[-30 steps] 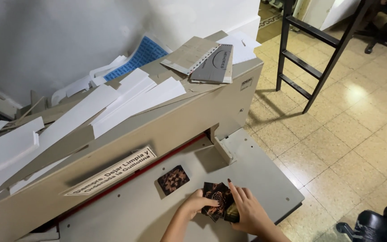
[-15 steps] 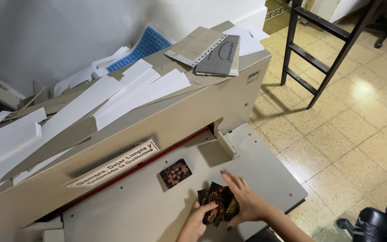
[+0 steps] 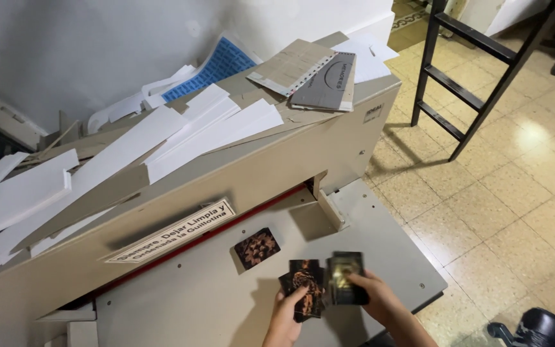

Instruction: Sorting and inspecting small printed cards on the bed of a guillotine paper cutter

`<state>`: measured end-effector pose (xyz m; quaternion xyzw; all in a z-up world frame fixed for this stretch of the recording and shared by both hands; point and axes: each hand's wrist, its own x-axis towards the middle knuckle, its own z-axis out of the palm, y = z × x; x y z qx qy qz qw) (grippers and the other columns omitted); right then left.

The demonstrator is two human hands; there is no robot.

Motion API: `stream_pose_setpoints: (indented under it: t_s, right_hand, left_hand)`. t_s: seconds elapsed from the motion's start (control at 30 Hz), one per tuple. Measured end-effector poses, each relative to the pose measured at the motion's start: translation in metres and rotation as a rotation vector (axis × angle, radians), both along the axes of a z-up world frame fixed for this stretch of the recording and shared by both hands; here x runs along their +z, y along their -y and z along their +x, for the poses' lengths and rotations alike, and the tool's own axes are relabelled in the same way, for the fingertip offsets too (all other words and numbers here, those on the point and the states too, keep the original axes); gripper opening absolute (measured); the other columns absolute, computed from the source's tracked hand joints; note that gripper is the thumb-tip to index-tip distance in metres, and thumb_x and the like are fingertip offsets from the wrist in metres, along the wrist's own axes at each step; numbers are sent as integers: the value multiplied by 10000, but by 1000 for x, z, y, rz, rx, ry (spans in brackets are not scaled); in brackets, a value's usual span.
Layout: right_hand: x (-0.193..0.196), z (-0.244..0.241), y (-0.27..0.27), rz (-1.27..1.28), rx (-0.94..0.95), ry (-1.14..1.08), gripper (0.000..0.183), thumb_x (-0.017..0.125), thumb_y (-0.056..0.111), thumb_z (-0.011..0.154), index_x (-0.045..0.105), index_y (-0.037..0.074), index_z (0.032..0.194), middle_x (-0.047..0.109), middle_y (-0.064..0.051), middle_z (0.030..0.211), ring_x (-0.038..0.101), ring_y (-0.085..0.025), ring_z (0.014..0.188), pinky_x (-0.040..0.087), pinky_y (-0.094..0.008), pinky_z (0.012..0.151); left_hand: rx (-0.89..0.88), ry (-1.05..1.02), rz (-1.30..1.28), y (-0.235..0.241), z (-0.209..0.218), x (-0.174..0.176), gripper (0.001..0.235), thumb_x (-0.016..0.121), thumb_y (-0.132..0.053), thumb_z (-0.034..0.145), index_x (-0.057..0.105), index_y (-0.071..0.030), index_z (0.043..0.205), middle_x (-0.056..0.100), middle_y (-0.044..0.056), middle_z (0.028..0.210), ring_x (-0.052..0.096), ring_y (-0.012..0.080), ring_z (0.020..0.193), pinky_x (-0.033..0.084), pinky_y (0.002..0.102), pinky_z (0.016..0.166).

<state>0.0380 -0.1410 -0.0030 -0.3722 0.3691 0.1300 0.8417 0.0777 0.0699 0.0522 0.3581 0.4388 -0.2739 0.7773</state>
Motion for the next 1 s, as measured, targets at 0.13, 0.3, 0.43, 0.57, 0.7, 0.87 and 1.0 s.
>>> stream_pose_setpoints:
  t_s: [0.13,0.3,0.43,0.57,0.7,0.87,1.0]
  right_hand:
    - [38,-7,-2,147,-50,37,641,541,215,910,466,-66,1481,646,-288,1286,605,-376,1096,453,-523,1004]
    - [-41,-22,-17,192,83,232,533,739,226,781,676,-117,1184,752,-278,1042,713,-380,864,566,-477,844]
    - [-5,-20,-31,189,92,181,567,672,189,842,608,-77,1338,715,-282,1205,672,-388,1001,512,-465,883]
    - [-22,-22,-32,117,50,157,492,660,90,867,629,-79,1328,726,-285,1196,683,-399,1025,528,-485,910]
    - [-36,-30,-34,-182,137,457,538,684,58,890,603,-16,1417,731,-159,1328,643,-249,1224,485,-425,1073]
    - [-37,-18,-28,-417,363,830,289,678,120,949,711,88,1234,412,-110,1618,366,-249,1489,381,-458,1146]
    - [-59,-24,-25,-624,495,795,313,708,139,939,723,102,1249,474,-121,1573,406,-204,1483,286,-398,1188]
  left_hand:
    - [49,62,34,-5,-2,-15,575,690,71,876,534,48,1429,680,327,1304,669,490,1118,538,556,975]
    - [-147,419,258,12,-22,-100,511,762,-44,799,653,-24,1298,782,201,1148,719,300,1030,569,391,927]
    - [-505,549,474,18,-27,-88,500,523,-270,941,567,-160,1427,695,89,1321,644,230,1217,496,346,1024]
    - [-666,808,726,15,-30,-100,548,327,-442,1027,419,-170,1494,501,87,1461,414,241,1402,281,404,1203]
    - [-560,1076,506,2,-29,-66,684,318,-563,997,388,-117,1511,573,135,1469,536,259,1391,386,397,1176]
    - [-517,1173,281,-10,-8,-58,740,457,-612,944,495,-72,1449,577,164,1436,557,276,1345,411,401,1144]
    - [-236,1025,21,0,-19,-94,650,476,-515,965,648,-3,1327,689,182,1369,634,302,1298,480,437,1102]
